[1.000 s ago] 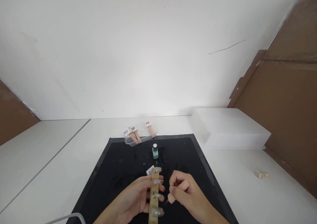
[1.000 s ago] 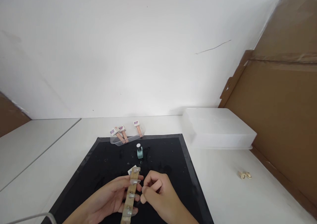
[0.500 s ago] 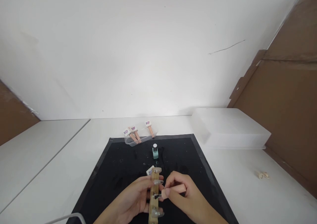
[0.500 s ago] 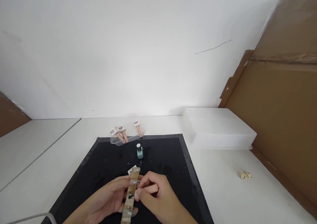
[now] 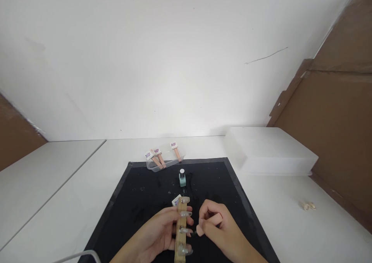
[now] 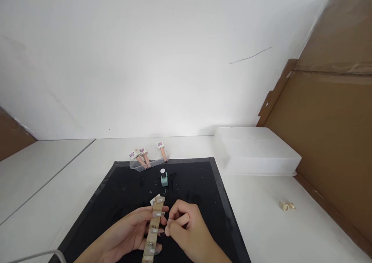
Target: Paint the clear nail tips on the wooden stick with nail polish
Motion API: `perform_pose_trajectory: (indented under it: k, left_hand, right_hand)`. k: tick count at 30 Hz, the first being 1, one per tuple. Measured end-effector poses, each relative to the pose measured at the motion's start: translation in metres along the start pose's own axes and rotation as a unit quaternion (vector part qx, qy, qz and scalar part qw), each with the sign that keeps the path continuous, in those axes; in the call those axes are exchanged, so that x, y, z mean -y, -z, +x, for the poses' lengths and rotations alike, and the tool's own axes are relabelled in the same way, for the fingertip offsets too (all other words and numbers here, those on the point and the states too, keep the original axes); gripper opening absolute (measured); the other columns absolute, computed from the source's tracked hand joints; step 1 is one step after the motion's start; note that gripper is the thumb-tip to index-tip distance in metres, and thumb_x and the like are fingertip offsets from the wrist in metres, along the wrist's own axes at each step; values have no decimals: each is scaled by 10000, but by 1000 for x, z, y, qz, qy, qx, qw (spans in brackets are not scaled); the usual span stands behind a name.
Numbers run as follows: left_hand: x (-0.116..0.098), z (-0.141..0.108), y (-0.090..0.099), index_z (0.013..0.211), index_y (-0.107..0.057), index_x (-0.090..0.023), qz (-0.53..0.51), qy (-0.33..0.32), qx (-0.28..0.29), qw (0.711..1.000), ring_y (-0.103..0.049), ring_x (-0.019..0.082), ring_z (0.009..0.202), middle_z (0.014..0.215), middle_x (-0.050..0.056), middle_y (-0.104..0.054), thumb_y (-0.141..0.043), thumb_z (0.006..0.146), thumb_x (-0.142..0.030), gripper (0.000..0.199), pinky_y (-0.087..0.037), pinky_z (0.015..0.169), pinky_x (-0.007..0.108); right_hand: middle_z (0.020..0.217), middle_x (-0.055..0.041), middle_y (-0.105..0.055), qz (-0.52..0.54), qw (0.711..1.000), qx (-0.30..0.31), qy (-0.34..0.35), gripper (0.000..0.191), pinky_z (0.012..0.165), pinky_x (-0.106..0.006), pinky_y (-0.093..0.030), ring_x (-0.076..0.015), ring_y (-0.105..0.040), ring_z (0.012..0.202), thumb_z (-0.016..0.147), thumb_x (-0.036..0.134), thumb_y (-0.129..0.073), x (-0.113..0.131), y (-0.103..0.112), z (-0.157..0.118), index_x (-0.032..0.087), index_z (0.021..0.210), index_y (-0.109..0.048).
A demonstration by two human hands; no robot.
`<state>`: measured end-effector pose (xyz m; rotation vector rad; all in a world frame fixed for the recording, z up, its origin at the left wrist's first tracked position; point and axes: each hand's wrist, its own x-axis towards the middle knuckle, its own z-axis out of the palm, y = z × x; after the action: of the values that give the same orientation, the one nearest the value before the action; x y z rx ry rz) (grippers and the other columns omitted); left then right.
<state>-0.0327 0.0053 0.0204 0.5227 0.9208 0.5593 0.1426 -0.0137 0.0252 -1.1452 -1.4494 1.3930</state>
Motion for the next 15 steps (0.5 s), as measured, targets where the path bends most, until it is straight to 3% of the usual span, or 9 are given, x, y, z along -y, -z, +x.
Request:
perform_pose_trajectory:
  k: [3, 9, 15]
  left_hand:
    - [0, 0, 0, 1005, -570, -133, 4, -2, 4, 1000, -581, 193, 752, 815, 58, -621, -545, 738, -234, 287, -468, 796, 506]
    - [0, 2, 0, 980, -586, -149, 5, -9, 16, 1000, -570, 180, 737, 791, 55, -609, -556, 725, -244, 274, -473, 774, 496]
    - [0, 1, -2, 966, -591, -150, 9, -7, 14, 1000, -560, 160, 683, 750, 45, -606, -563, 721, -266, 272, -478, 766, 486]
  right_hand:
    - [486, 62, -442, 9, 1000, 3, 7, 114, 438, -194, -240, -71, -302, 437, 660, 81, -465, 2, 0, -1, 165, 583, -469]
    - [527, 48, -492, 38, 999, 22, 30, 119, 519, -199, -373, -95, -464, 487, 757, 175, -531, 9, 0, -2, 166, 640, -505]
    - [626, 8, -550, 41, 998, 38, 34, 123, 671, -270, -435, -163, -585, 649, 771, 244, -586, 4, 0, -3, 163, 685, -549]
